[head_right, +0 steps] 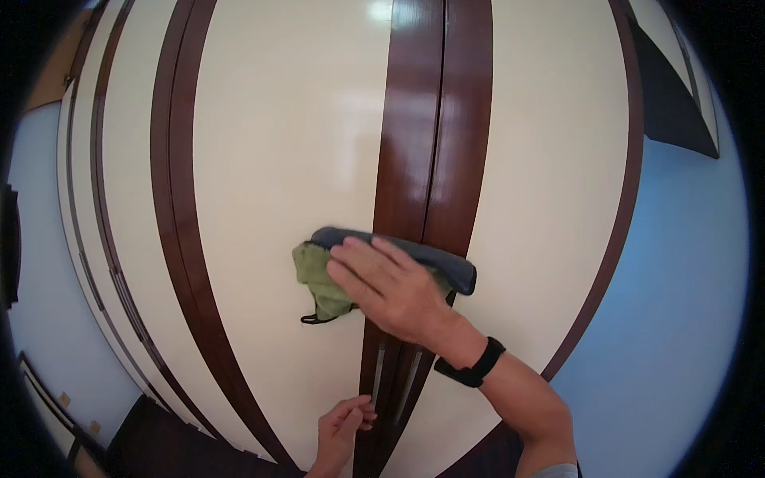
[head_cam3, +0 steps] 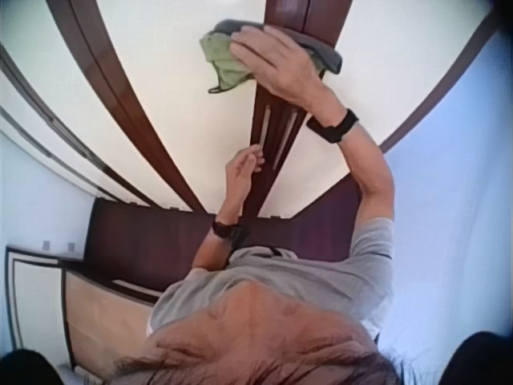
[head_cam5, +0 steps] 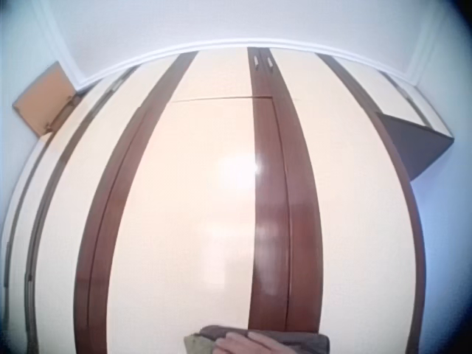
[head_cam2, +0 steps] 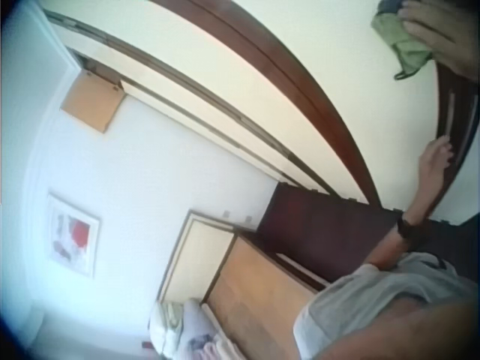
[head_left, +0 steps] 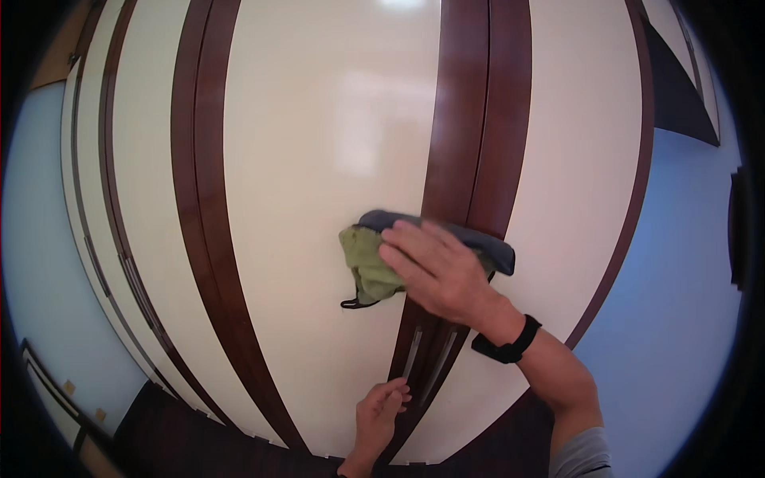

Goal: Cleaning the handles and surface of a wooden closet with a green cloth.

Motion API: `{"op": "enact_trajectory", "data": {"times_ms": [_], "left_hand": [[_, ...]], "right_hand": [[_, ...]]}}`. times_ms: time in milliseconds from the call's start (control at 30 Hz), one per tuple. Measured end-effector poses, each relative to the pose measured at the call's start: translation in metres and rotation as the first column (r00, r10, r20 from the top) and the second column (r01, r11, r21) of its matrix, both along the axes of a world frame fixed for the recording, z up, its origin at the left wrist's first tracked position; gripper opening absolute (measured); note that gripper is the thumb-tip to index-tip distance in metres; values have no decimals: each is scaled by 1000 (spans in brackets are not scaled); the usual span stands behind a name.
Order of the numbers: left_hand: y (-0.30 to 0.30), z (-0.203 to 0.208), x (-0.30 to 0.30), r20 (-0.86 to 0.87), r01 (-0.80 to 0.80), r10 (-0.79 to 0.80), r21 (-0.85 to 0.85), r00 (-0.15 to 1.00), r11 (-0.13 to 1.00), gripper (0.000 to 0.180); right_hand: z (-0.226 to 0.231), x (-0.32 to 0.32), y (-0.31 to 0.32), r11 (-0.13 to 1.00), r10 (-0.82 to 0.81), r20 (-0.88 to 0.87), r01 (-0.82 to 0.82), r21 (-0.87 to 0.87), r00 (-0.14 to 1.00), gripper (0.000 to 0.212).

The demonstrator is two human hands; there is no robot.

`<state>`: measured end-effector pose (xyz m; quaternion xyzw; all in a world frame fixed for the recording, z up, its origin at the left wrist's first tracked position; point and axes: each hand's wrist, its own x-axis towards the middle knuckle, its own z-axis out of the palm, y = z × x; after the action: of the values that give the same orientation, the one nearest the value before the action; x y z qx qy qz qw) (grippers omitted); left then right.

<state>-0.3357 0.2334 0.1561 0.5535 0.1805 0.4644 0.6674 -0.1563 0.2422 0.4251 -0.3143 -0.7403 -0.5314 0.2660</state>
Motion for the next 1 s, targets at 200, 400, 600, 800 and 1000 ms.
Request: {"op": "enact_trajectory", "data": {"times_ms": [200,400,600,800,1000], "left_hand": [[10,45,7,71,-77,67,156,995,985,34],[11,51,13,136,-174,155,135,978,975,34],[18,46,18,115,-133,121,109,986,985,33],[32,55,19,159,-78,51,169,986,983,34],[51,73,22,125,-43,8,274,992,961,31]], "right_hand": [[82,-2,2,949,85,-240,-5,316,967,64],[37,-3,10,986,72,-71,-60,154,995,56],[-13,3,3,994,72,59,-66,-92,996,48],[53,-4,11,980,95,-163,-63,190,982,56],[28,-8,13,986,44,-113,-25,164,993,47]]}}
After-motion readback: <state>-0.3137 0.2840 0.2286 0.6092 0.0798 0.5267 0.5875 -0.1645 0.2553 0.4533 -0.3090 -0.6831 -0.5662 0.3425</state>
